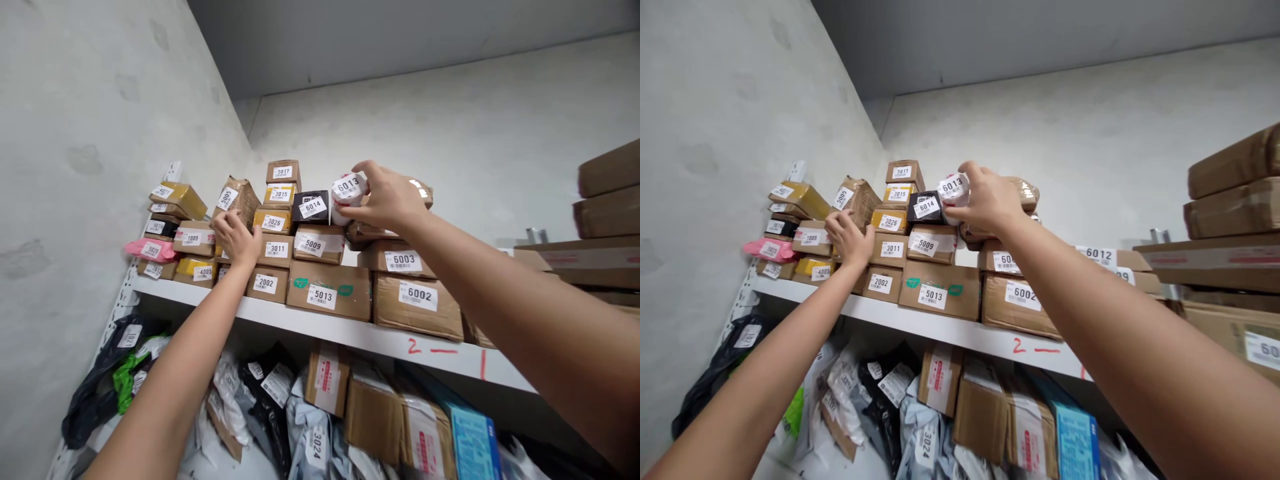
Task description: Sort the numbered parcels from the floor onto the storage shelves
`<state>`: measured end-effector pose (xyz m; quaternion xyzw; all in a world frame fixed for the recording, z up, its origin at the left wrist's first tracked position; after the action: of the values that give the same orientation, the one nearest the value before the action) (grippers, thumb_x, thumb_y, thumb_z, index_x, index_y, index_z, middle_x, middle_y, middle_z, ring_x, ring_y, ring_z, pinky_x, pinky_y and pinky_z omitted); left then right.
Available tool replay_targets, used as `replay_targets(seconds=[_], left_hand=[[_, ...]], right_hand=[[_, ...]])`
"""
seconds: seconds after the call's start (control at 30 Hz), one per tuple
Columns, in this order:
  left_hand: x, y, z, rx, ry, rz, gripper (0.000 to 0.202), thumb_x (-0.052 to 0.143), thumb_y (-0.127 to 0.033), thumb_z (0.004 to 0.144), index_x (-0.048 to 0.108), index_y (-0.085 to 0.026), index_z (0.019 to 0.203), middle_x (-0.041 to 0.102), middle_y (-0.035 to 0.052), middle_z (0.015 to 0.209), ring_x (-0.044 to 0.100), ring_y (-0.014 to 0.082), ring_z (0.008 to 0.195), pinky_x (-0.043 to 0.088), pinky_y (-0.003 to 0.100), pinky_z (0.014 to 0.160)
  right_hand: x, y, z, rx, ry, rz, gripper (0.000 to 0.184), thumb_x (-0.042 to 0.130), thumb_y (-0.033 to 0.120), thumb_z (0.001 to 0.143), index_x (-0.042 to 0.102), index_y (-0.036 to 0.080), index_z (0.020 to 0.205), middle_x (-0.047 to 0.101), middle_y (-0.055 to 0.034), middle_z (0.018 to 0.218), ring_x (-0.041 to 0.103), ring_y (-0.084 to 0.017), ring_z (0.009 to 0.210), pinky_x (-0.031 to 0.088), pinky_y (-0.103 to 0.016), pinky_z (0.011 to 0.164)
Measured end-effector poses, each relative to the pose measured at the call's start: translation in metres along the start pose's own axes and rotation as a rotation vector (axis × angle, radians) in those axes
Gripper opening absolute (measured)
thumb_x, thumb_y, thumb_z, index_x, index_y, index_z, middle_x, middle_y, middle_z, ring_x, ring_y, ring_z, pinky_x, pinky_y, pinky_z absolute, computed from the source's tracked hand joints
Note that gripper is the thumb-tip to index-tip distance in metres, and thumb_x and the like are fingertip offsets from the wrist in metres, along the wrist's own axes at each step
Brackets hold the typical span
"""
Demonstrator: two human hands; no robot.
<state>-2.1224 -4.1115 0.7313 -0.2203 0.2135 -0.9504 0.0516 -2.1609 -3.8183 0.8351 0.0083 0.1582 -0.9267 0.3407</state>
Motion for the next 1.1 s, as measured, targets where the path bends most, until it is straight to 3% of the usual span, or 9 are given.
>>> replay_targets(seconds=[0.1, 0.3, 0.5, 0.67, 0.8, 0.9, 1.0, 1.1], left_hand=[[-0.001, 0.007, -0.004, 0.024, 0.034, 0.032, 0.049, 0.065, -0.027, 0.077, 0.051, -0.015, 0.123, 0.043, 0.0179, 0.128, 0.042, 0.0348, 0.124, 0.036, 0.047, 0.109], [-0.004, 0.030, 0.004, -0.106, 0.004, 0.003, 0.061, 0.071, -0.029, 0.071, 0.048, -0.014, 0.124, 0.041, 0.0181, 0.130, 0.042, 0.0355, 0.124, 0.037, 0.048, 0.110], [-0.003, 0.033, 0.017, -0.098, 0.011, -0.032, 0.088, 0.080, -0.032, 0.062, 0.039, -0.010, 0.136, 0.037, 0.0204, 0.135, 0.037, 0.0374, 0.128, 0.032, 0.049, 0.115], [0.000, 0.033, 0.011, -0.113, 0.039, -0.050, 0.094, 0.081, -0.031, 0.063, 0.034, -0.008, 0.141, 0.034, 0.0219, 0.140, 0.035, 0.0371, 0.132, 0.029, 0.048, 0.118], [0.008, 0.036, 0.014, -0.157, 0.081, -0.037, 0.100, 0.080, -0.033, 0.067, 0.027, -0.003, 0.146, 0.032, 0.0252, 0.148, 0.031, 0.0378, 0.138, 0.022, 0.048, 0.122], [0.018, 0.046, 0.036, -0.262, 0.173, -0.034, 0.094, 0.081, -0.034, 0.068, 0.033, -0.005, 0.143, 0.037, 0.0243, 0.147, 0.034, 0.0396, 0.139, 0.027, 0.050, 0.120], [0.028, 0.056, 0.061, -0.356, 0.293, -0.052, 0.080, 0.083, -0.031, 0.067, 0.044, -0.009, 0.133, 0.047, 0.0225, 0.139, 0.048, 0.0377, 0.130, 0.040, 0.046, 0.112], [0.026, 0.058, 0.077, -0.328, 0.283, -0.056, 0.065, 0.081, -0.027, 0.068, 0.051, -0.010, 0.123, 0.051, 0.0200, 0.132, 0.055, 0.0318, 0.123, 0.043, 0.041, 0.109]], right_hand=[[-0.001, 0.000, 0.001, 0.009, 0.005, 0.019, 0.065, 0.075, 0.050, 0.072, 0.051, 0.024, 0.126, 0.065, -0.0129, 0.114, 0.062, -0.035, 0.100, 0.050, -0.045, 0.074], [-0.003, 0.001, -0.002, 0.016, -0.003, 0.002, 0.067, 0.077, 0.050, 0.069, 0.052, 0.023, 0.126, 0.067, -0.0116, 0.112, 0.064, -0.034, 0.097, 0.049, -0.043, 0.072], [-0.011, -0.002, -0.011, -0.022, -0.035, -0.026, 0.077, 0.077, 0.058, 0.066, 0.050, 0.024, 0.130, 0.067, -0.0109, 0.113, 0.063, -0.033, 0.092, 0.046, -0.041, 0.070], [-0.022, -0.011, -0.026, -0.061, -0.078, -0.064, 0.078, 0.076, 0.055, 0.070, 0.048, 0.022, 0.135, 0.065, -0.0138, 0.123, 0.063, -0.029, 0.088, 0.044, -0.038, 0.065], [-0.027, -0.023, -0.043, -0.108, -0.190, -0.119, 0.074, 0.071, 0.059, 0.073, 0.049, 0.019, 0.131, 0.065, -0.0140, 0.119, 0.063, -0.026, 0.082, 0.043, -0.036, 0.060], [-0.030, -0.028, -0.058, -0.162, -0.273, -0.133, 0.070, 0.063, 0.063, 0.078, 0.048, 0.018, 0.128, 0.066, -0.0136, 0.111, 0.063, -0.024, 0.080, 0.043, -0.035, 0.058], [-0.033, -0.029, -0.074, -0.206, -0.295, -0.157, 0.063, 0.060, 0.062, 0.082, 0.045, 0.021, 0.127, 0.067, -0.0134, 0.108, 0.063, -0.024, 0.080, 0.043, -0.036, 0.057], [-0.035, -0.035, -0.088, -0.207, -0.277, -0.156, 0.058, 0.060, 0.060, 0.082, 0.043, 0.026, 0.125, 0.067, -0.0112, 0.099, 0.064, -0.025, 0.078, 0.042, -0.036, 0.055]])
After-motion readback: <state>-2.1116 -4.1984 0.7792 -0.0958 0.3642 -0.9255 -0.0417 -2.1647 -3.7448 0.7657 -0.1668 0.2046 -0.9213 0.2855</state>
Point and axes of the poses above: each hand's wrist, its own z-axis towards the middle knuckle, its own x-axis out of the palm, y = z × x, the point moved 9 cm from there along z, towards the middle knuckle
